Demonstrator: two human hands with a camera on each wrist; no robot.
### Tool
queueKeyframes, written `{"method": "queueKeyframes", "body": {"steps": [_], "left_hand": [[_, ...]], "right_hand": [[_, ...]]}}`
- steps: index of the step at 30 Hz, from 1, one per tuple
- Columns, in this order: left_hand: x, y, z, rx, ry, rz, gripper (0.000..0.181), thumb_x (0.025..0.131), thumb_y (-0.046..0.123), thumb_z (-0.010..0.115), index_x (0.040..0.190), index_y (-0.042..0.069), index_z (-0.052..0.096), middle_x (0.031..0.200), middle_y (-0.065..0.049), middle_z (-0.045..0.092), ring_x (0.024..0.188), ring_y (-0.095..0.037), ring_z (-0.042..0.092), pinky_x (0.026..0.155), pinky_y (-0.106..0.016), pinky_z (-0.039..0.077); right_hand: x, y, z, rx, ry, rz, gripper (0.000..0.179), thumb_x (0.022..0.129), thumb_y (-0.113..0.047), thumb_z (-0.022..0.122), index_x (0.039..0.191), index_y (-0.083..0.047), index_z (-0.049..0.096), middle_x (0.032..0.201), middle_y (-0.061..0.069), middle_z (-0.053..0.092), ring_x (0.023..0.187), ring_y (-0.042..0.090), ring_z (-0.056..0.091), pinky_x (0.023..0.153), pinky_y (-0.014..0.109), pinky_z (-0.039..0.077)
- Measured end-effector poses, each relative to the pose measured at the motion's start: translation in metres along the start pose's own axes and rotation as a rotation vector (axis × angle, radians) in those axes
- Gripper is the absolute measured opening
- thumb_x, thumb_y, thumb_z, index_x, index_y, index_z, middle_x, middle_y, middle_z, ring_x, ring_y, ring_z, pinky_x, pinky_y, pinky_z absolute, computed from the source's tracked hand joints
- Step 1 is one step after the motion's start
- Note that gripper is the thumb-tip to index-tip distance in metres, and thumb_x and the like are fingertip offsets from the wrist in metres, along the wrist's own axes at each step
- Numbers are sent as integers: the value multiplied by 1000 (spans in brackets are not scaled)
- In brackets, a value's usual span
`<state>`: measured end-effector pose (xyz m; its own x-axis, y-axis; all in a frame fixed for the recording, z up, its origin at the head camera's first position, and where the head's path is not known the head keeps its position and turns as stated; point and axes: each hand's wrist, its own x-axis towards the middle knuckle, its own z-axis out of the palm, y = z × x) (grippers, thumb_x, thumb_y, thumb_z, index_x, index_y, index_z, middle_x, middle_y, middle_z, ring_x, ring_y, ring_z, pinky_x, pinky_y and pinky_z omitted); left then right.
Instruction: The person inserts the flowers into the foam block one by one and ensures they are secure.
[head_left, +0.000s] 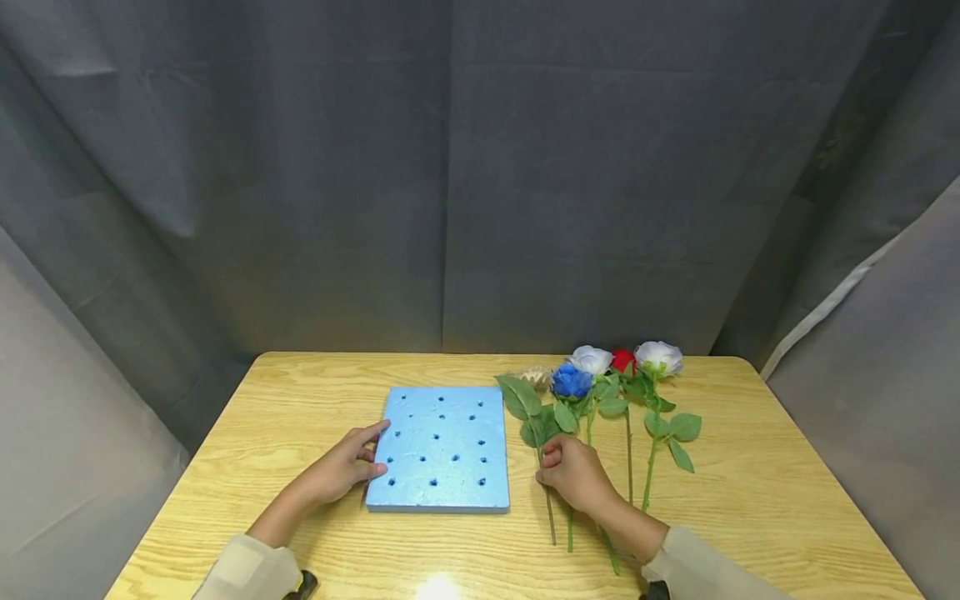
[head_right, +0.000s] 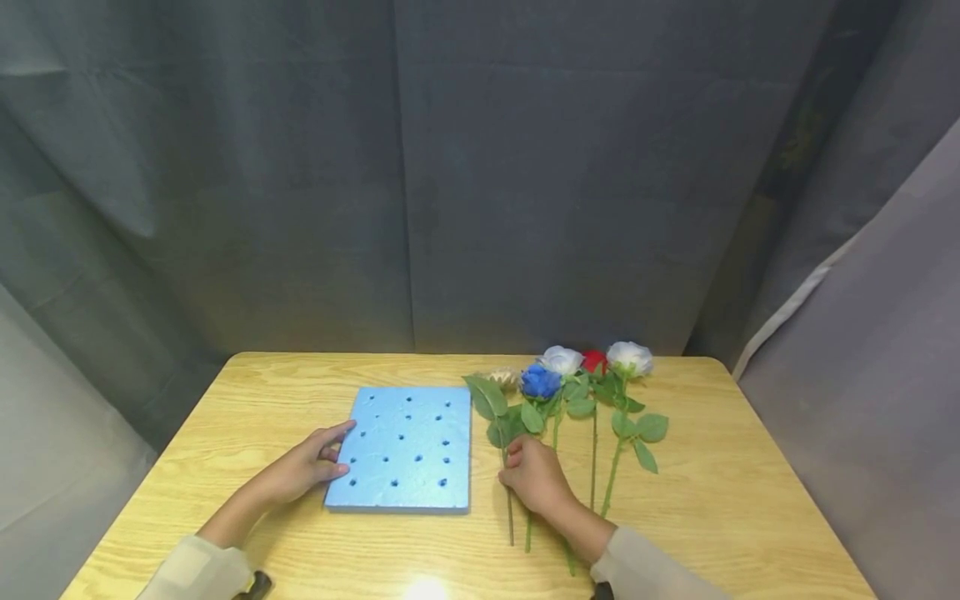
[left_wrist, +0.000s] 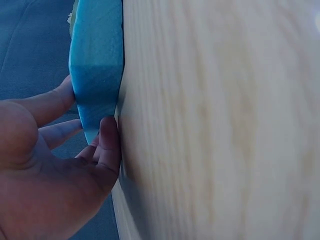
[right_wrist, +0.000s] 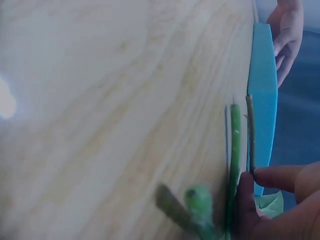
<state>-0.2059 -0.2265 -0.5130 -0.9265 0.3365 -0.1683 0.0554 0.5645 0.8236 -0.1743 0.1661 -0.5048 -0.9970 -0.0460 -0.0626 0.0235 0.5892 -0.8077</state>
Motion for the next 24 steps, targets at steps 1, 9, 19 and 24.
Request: {"method": "queueKeyframes", "body": {"steps": [1, 9, 19, 24], "left_hand": [[0, 0, 0, 2, 0, -1, 71, 100, 16, 69, 163, 15, 34, 148, -17, 44, 118, -26, 53, 93, -39, 47], [0, 0, 1, 0, 20, -3, 71, 99, 14, 70, 161, 16, 37, 146, -16, 46, 116, -24, 54, 93, -40, 47], [2, -2, 3, 3, 32, 0, 71, 98, 13, 71, 161, 15, 39, 144, -16, 47, 112, -23, 55, 91, -39, 47], [2, -2, 2, 4, 33, 3, 71, 98, 13, 71, 161, 14, 38, 144, -16, 48, 113, -23, 55, 92, -40, 47]], "right_hand": [[1, -1, -1, 6, -4, 4, 32, 85, 3, 80, 113, 8, 66, 92, 9, 68, 82, 21, 65, 68, 37, 55], [7, -5, -5, 170, -53, 90, 24, 88, 9, 74, 108, 14, 63, 86, 15, 72, 75, 25, 71, 65, 38, 59], [12, -5, -15, 310, -120, 167, 26, 92, 7, 71, 113, 19, 62, 96, 23, 71, 83, 30, 74, 72, 39, 61], [14, -3, -22, 358, -163, 187, 21, 95, 2, 70, 109, 16, 67, 99, 20, 71, 82, 24, 73, 73, 36, 61]]}}
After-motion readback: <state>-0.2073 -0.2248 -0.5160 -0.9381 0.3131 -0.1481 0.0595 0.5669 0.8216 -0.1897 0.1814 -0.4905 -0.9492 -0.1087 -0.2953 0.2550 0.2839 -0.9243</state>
